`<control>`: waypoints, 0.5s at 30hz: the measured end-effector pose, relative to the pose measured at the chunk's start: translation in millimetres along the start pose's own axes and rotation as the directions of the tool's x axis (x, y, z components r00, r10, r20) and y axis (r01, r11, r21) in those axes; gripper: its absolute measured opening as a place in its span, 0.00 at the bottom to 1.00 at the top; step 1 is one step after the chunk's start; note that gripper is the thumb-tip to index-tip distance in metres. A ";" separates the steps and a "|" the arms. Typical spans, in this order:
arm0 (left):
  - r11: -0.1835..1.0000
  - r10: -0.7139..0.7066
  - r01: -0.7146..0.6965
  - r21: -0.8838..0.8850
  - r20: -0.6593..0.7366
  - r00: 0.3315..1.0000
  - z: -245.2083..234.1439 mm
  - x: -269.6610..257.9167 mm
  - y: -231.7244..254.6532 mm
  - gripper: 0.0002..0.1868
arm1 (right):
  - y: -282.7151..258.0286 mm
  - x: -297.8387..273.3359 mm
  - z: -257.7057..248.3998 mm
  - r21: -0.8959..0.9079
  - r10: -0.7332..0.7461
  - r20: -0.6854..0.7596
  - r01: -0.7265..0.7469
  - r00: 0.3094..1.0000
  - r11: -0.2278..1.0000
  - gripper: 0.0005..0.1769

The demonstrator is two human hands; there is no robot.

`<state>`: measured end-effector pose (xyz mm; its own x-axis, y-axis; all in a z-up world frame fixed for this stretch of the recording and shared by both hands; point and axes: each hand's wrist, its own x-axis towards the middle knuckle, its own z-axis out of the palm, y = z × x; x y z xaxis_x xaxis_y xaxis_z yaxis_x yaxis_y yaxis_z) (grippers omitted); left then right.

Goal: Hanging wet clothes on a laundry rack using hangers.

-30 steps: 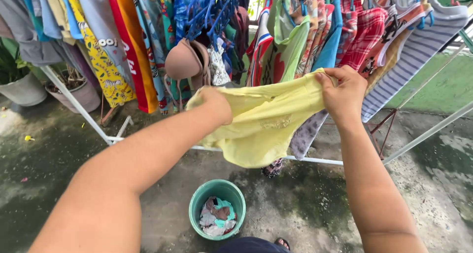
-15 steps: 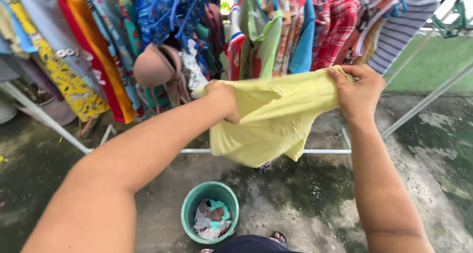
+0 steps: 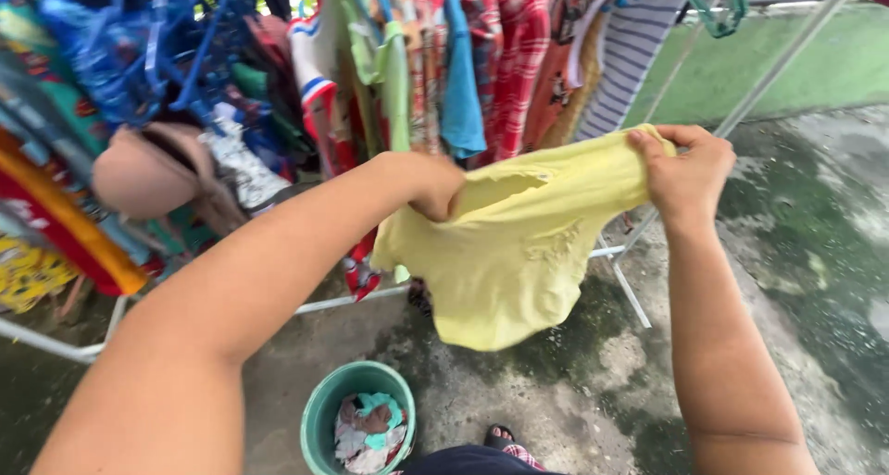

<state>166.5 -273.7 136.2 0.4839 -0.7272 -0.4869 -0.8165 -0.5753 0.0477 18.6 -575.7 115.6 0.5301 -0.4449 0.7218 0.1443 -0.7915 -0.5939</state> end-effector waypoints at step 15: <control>0.999 0.012 0.029 0.045 -0.718 0.696 -108.1 109.5 74.9 0.11 | 221.3 28.4 -89.8 -0.304 0.474 -0.027 -0.459 0.880 0.835 0.16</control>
<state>192.4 -437.0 180.7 0.5529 -0.7818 0.2883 -0.8155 -0.5787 -0.0055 -9.5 -801.1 36.6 0.5123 -0.7782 0.3632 -0.3768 -0.5837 -0.7192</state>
